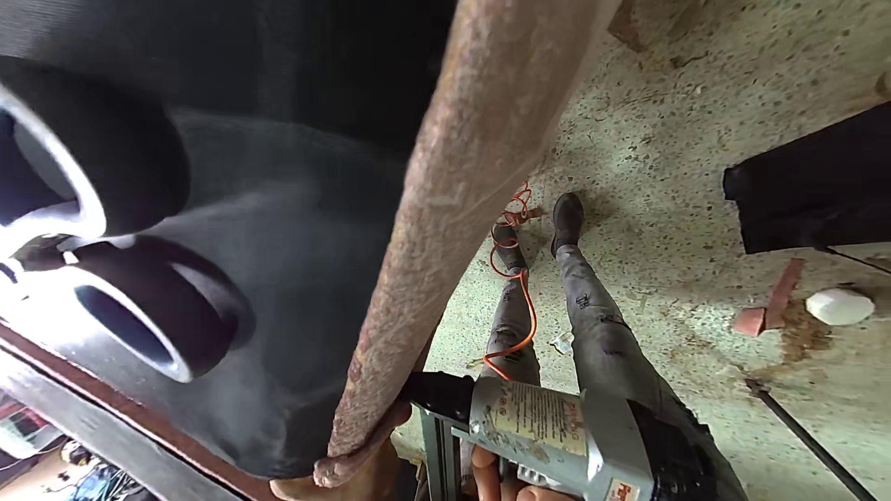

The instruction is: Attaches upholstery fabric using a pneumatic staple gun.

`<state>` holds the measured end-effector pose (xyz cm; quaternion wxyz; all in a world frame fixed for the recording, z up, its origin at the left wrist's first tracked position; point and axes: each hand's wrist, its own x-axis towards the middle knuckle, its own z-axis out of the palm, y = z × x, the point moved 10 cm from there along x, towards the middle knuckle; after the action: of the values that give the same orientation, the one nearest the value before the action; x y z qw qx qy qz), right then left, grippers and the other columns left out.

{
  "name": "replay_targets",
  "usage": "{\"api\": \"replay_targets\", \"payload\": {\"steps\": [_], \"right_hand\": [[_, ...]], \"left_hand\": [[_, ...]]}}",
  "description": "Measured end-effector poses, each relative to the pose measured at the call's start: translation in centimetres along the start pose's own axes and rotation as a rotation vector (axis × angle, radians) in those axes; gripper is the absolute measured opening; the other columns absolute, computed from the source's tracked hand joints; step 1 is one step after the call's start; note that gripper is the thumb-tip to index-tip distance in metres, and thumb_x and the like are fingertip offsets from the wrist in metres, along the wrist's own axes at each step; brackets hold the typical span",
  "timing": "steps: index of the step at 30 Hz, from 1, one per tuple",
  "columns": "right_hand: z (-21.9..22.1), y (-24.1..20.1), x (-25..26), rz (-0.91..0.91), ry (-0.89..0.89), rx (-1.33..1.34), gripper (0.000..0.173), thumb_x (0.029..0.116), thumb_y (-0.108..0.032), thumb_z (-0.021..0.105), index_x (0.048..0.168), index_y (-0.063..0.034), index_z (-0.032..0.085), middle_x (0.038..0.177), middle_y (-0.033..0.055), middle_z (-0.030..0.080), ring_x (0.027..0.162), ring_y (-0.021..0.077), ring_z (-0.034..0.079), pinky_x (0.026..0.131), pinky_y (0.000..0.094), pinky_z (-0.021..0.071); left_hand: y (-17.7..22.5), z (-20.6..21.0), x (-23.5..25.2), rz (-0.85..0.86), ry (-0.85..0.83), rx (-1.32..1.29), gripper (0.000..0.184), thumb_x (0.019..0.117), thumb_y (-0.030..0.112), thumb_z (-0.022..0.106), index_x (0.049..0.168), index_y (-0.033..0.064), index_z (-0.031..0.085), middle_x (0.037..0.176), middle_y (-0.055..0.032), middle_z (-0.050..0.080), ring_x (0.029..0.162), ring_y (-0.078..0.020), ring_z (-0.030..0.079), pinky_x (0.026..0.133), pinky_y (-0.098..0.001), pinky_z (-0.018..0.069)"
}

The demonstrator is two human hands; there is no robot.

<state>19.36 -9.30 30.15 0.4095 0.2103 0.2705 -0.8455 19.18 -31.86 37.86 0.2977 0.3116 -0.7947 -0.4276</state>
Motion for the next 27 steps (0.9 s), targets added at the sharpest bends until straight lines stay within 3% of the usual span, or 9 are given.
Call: {"api": "replay_targets", "payload": {"steps": [5,10,15,18,19,21,24,25,27], "right_hand": [[0.1,-0.4,0.7,-0.012,-0.072,-0.044,0.030,0.0985,-0.015,0.060,0.123,0.0022,0.063,0.108,0.0166,0.070,0.067,0.0160,0.063,0.058,0.0342,0.0550],[-0.9,-1.1,1.7,-0.057,-0.080,-0.091,0.027,0.0960,-0.009,0.059,0.120,0.0004,0.065,0.104,0.0156,0.071,0.063,0.0145,0.062,0.056,0.0319,0.0551],[-0.6,-0.5,2.0,-0.039,-0.067,-0.033,0.026,0.0953,-0.007,0.058,0.119,0.0012,0.065,0.099,0.0145,0.069,0.061,0.0137,0.060,0.054,0.0304,0.0539],[-0.7,-0.7,2.3,-0.042,-0.051,-0.051,0.026,0.0964,-0.009,0.058,0.120,-0.0003,0.065,0.103,0.0158,0.070,0.059,0.0155,0.061,0.051,0.0308,0.0543],[-0.8,-1.0,2.2,-0.051,-0.056,-0.072,0.026,0.0976,-0.011,0.058,0.121,-0.0024,0.065,0.107,0.0159,0.071,0.060,0.0159,0.062,0.052,0.0313,0.0551],[-2.0,-2.3,1.6,-0.106,-0.025,-0.120,0.026,0.0992,-0.015,0.058,0.123,-0.0060,0.066,0.103,0.0163,0.071,0.059,0.0163,0.061,0.053,0.0320,0.0549],[-6.4,-5.7,-0.9,-0.200,0.168,-0.248,0.029,0.0980,-0.018,0.059,0.124,-0.0123,0.068,0.102,0.0148,0.072,0.058,0.0186,0.061,0.052,0.0332,0.0547],[-8.2,-6.9,-2.2,-0.216,0.267,-0.321,0.028,0.0966,-0.017,0.060,0.123,-0.0137,0.069,0.101,0.0137,0.072,0.056,0.0201,0.061,0.050,0.0340,0.0548],[-11.7,-9.4,-5.9,-0.240,0.465,-0.479,0.028,0.0927,-0.016,0.064,0.120,-0.0156,0.071,0.090,0.0124,0.071,0.053,0.0230,0.059,0.047,0.0367,0.0535]], "left_hand": [[-0.2,0.1,0.1,-0.013,0.001,0.005,0.091,0.0481,0.015,0.102,0.121,0.0086,0.048,0.101,0.0085,0.070,0.099,-0.0054,0.070,0.084,-0.0282,0.0620],[-0.3,0.4,0.2,0.024,-0.041,-0.035,0.087,0.0509,0.024,0.103,0.120,0.0101,0.052,0.102,0.0057,0.071,0.099,-0.0087,0.071,0.084,-0.0306,0.0622],[-0.3,0.5,0.5,0.023,-0.042,-0.030,0.091,0.0484,0.024,0.103,0.121,0.0097,0.050,0.105,0.0055,0.070,0.102,-0.0096,0.070,0.086,-0.0321,0.0619],[-0.4,0.8,0.7,-0.002,-0.089,-0.068,0.092,0.0507,0.024,0.103,0.123,0.0074,0.049,0.103,0.0008,0.070,0.096,-0.0138,0.071,0.083,-0.0353,0.0633],[-0.1,1.1,0.5,-0.018,-0.117,-0.095,0.086,0.0556,0.021,0.101,0.123,0.0072,0.049,0.101,-0.0007,0.070,0.092,-0.0151,0.071,0.080,-0.0354,0.0639],[0.5,1.4,-1.0,-0.076,-0.169,-0.178,0.065,0.0757,0.014,0.091,0.126,0.0061,0.050,0.098,-0.0041,0.071,0.087,-0.0176,0.072,0.078,-0.0356,0.0637],[0.5,2.2,-4.9,-0.202,-0.306,-0.222,0.009,0.0994,0.012,0.065,0.106,0.0068,0.063,0.081,-0.0077,0.070,0.072,-0.0211,0.071,0.071,-0.0377,0.0636],[0.8,3.2,-5.6,-0.186,-0.401,-0.195,0.013,0.1023,0.016,0.061,0.099,0.0058,0.068,0.078,-0.0101,0.071,0.068,-0.0239,0.072,0.068,-0.0401,0.0643],[1.4,6.1,-5.7,-0.111,-0.598,-0.173,0.027,0.1059,0.025,0.056,0.103,0.0045,0.074,0.092,-0.0140,0.076,0.081,-0.0300,0.075,0.075,-0.0458,0.0654]]}}
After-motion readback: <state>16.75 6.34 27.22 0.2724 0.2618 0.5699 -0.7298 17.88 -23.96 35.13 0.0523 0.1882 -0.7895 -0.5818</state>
